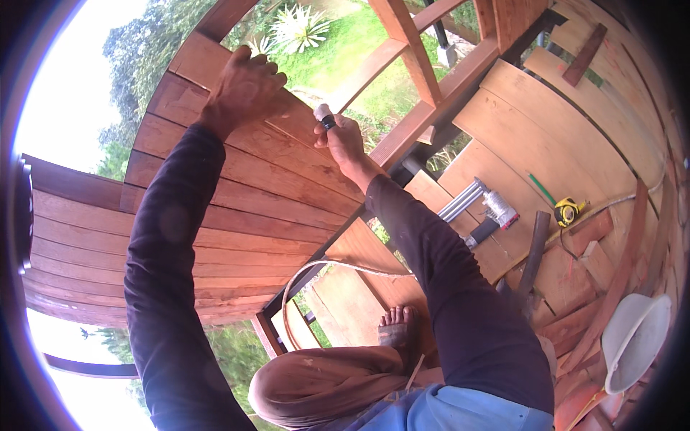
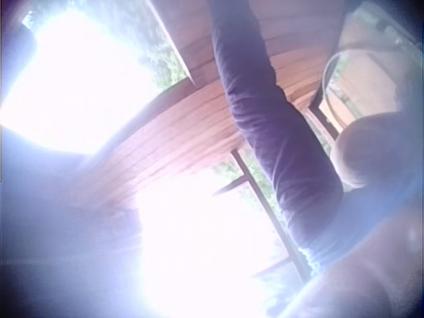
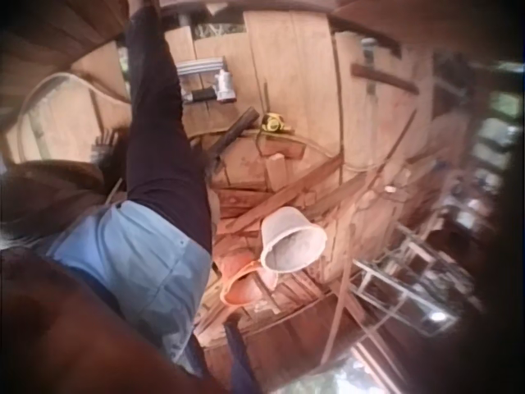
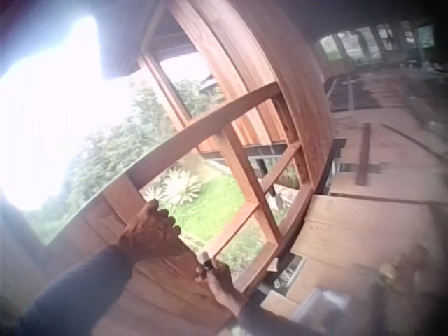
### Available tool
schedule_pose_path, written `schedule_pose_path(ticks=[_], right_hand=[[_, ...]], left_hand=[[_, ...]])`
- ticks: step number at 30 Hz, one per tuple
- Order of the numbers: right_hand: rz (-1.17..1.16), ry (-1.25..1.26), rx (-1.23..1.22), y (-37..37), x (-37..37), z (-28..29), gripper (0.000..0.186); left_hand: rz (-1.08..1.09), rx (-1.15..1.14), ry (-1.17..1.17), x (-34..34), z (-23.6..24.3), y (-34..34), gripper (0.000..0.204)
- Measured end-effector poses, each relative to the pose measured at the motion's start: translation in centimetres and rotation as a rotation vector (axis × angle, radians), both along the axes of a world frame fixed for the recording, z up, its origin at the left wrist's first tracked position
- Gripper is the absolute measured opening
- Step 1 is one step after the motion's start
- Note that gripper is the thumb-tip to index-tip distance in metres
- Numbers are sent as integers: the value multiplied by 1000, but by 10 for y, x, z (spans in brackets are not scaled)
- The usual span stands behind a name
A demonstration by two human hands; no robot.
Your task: The person installs wooden panels onto a curved wall frame using a pneumatic nail gun. They position each plank, drive nails, and occasionally mark the wood with a marker before fastening.
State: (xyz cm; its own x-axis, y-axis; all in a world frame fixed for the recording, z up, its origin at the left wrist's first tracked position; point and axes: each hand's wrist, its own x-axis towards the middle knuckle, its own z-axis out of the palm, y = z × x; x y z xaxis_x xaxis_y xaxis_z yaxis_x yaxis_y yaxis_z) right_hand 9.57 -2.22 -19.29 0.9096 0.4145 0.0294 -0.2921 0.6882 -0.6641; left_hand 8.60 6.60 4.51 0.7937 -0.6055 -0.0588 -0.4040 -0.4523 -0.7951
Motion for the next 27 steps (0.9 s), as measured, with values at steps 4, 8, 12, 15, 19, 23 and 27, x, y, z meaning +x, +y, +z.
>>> schedule_pose_path(ticks=[4,8,12,15,19,23,27], right_hand=[[-58,-41,5,-13,-15,-8,18],[-383,141,107,-50,-32,4,17],[-381,252,124,-78,-36,-38,16],[-171,181,75,-104,-41,-45,50],[-146,-35,423,-116,-28,-18,48],[-124,-88,595,-139,-20,33,49],[57,-189,461,-152,-12,42,53]], left_hand=[[299,49,77,-8,-3,-27,33],[58,-104,-59,-40,1,-38,32],[228,-373,-83,-77,17,-52,34],[337,-565,-139,-108,9,-66,36],[261,-762,-91,-130,-51,-52,35],[489,-1223,6,-136,-99,-71,33],[557,-1353,269,-129,-119,-79,27]])
